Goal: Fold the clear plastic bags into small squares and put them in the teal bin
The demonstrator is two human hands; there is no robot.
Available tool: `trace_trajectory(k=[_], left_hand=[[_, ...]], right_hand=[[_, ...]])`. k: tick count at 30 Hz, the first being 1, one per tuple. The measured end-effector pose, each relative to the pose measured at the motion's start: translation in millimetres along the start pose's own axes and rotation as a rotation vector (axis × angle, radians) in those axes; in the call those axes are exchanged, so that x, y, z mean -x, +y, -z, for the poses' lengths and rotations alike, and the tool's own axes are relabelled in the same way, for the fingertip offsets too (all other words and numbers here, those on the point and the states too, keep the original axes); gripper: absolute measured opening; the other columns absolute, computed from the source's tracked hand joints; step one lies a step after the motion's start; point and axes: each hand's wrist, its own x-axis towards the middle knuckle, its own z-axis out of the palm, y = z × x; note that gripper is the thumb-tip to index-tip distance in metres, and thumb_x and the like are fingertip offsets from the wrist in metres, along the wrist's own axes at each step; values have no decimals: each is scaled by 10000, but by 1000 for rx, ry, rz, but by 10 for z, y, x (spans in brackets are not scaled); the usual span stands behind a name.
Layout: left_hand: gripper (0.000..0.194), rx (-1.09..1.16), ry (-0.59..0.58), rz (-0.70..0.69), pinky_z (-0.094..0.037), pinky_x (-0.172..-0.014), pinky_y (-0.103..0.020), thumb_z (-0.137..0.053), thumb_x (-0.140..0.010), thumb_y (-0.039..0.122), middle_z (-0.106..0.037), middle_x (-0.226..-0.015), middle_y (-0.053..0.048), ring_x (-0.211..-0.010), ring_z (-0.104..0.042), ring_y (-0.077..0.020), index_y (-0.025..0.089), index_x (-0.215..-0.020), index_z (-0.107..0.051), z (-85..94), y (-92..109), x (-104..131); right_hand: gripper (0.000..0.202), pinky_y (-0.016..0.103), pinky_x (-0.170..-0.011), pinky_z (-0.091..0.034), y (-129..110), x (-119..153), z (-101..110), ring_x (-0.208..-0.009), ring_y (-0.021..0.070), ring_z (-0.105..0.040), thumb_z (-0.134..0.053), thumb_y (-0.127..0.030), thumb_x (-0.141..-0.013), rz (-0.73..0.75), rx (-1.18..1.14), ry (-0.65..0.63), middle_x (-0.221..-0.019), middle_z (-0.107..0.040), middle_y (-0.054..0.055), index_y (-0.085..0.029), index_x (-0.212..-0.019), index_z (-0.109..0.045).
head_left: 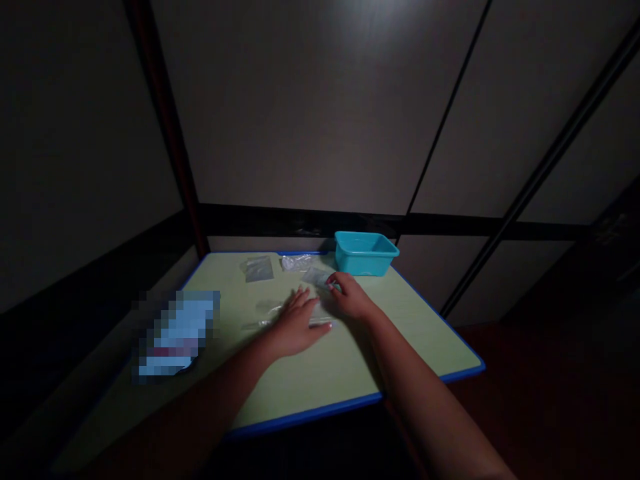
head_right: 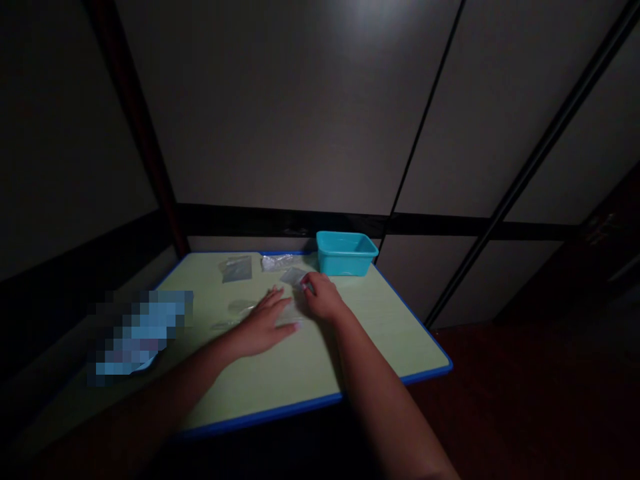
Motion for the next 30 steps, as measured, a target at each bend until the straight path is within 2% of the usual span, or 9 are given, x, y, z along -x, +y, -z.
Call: trace_trajectory(k=[1, 3, 5, 7, 10, 15, 19, 24, 30], left_hand=[[654, -100, -88, -17, -97, -1058, -504, -594, -689, 523, -270, -1437, -150, -1344, -119, -323, 179, -1232, -473, -42, 26, 40], [810, -250, -217, -35, -42, -1057, -516, -511, -726, 589, -100, -1476, -164, -1353, -23, -307, 135, -1363, -300, -89, 70, 99], [787, -336, -263, -14, -35, -1058, -510, -367, -804, 593, -45, -1473, -171, -1355, 5, -282, 98, -1397, -210, -103, 91, 125], [704, -376, -254, 30, -41, -1060, -505, -232, -866, 544, -49, -1472, -163, -1356, 4, -259, 89, -1402, -193, -109, 92, 127], [674, -403, -218, 56, -34, -1059, -517, -149, -888, 527, -62, -1474, -146, -1358, -1, -247, 95, -1404, -194, -126, 93, 118], [685, -409, -171, 1, -44, -1062, -521, -111, -891, 547, -80, -1478, -120, -1361, -22, -245, 109, -1413, -176, -156, 178, 114], [725, -418, -212, -8, -64, -1069, -508, -96, -881, 574, -79, -1476, -134, -1360, -31, -248, 88, -1417, -137, -156, 232, 95], [754, -444, -222, 78, -67, -1058, -537, -69, -870, 593, -128, -1469, -149, -1358, -37, -267, 74, -1397, -216, -130, 186, 64], [785, -425, -215, 94, -58, -1051, -544, -81, -850, 635, -144, -1465, -148, -1359, -54, -263, 90, -1389, -249, -95, 98, 55]], right_hand=[[294, 418, -934, -317, -19, 22, -7, -1096, 219, -449, -428, -292, -830, -4, 71, -58, -1152, -556, 92, -194, -1086, -535], [448, 504, -1005, -192, -65, 59, -36, -1275, 237, -285, -373, -299, -857, -38, 181, -190, -1387, -368, 94, -227, -1299, -383], [529, 566, -1018, -80, -116, 79, -82, -1346, 231, -129, -307, -323, -880, -68, 271, -299, -1474, -196, 63, -251, -1397, -219], [553, 586, -1015, -17, -162, 79, -134, -1360, 213, -55, -248, -344, -894, -82, 338, -350, -1488, -123, 40, -255, -1424, -121], [567, 592, -1015, 8, -205, 62, -196, -1363, 201, -29, -206, -351, -897, -88, 410, -360, -1488, -86, 29, -236, -1432, -58], [600, 618, -1004, -14, -195, 42, -246, -1362, 235, -22, -235, -328, -878, -81, 524, -422, -1486, -45, 34, -209, -1432, -37], [606, 627, -1001, -31, -160, 27, -281, -1360, 253, -33, -264, -341, -868, -110, 562, -460, -1487, -53, 26, -229, -1430, -68], [570, 604, -1010, -60, -194, 43, -271, -1361, 226, -43, -187, -359, -897, -77, 544, -419, -1486, -59, 35, -208, -1430, -55], [560, 621, -998, -49, -277, 52, -210, -1361, 234, -8, -158, -392, -905, -92, 541, -453, -1488, -34, 29, -224, -1430, -56]])
